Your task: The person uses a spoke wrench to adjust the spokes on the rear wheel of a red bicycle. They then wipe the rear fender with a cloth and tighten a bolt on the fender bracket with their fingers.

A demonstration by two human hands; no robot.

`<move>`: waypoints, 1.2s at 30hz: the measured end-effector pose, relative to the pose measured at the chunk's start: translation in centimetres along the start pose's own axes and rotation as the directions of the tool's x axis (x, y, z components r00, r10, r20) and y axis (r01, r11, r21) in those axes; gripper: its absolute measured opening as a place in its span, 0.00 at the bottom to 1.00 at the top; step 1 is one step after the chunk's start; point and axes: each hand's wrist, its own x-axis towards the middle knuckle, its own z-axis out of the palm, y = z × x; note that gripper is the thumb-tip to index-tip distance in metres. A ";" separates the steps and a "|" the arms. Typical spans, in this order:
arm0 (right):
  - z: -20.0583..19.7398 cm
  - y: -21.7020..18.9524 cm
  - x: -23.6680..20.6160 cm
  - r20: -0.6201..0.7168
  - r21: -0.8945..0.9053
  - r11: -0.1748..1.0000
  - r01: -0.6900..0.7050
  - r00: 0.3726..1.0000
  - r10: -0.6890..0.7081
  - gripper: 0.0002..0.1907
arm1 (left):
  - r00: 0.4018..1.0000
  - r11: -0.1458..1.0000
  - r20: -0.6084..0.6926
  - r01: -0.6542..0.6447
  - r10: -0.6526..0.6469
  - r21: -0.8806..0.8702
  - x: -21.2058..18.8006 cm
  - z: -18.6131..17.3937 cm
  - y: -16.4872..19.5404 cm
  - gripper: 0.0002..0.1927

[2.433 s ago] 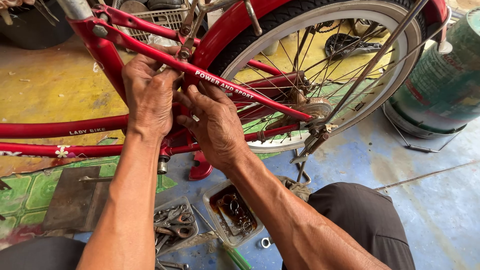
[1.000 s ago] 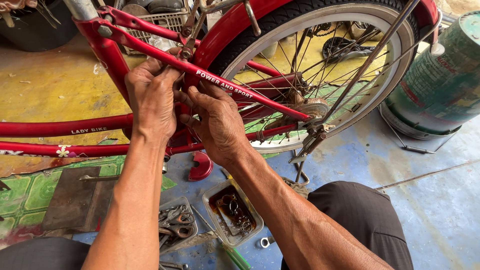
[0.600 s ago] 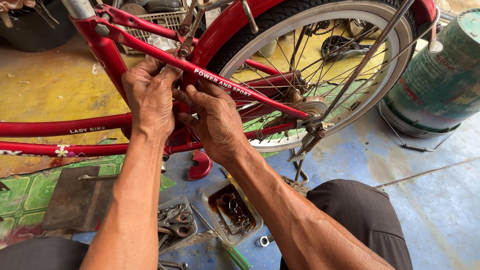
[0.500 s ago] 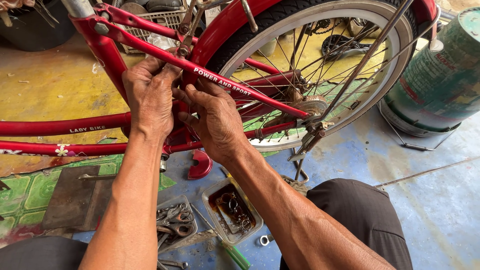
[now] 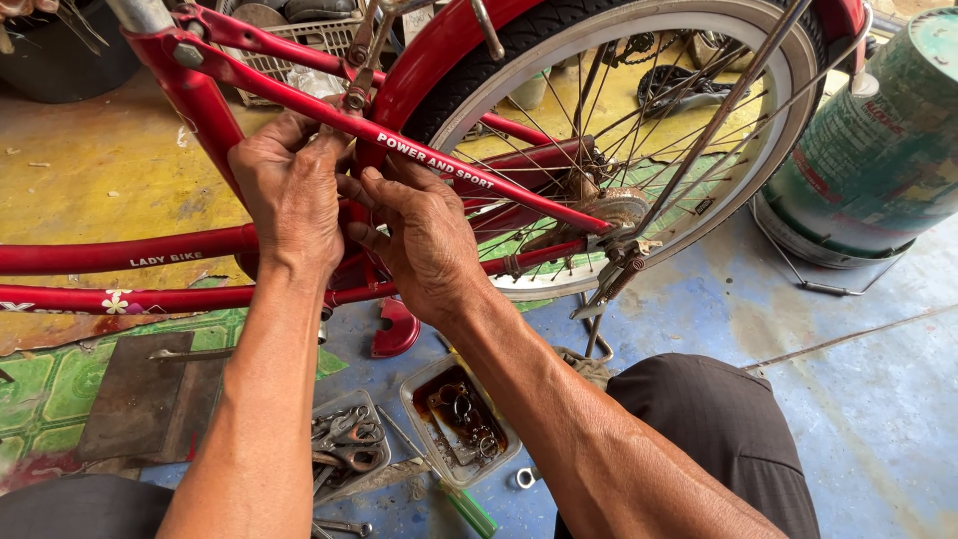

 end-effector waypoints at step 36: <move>-0.1 0.0 0.0 -0.005 -0.002 1.000 -0.011 1.000 0.011 0.20 | 0.999 0.999 0.036 0.012 -0.010 -0.037 -0.4 -0.1 -0.2 0.04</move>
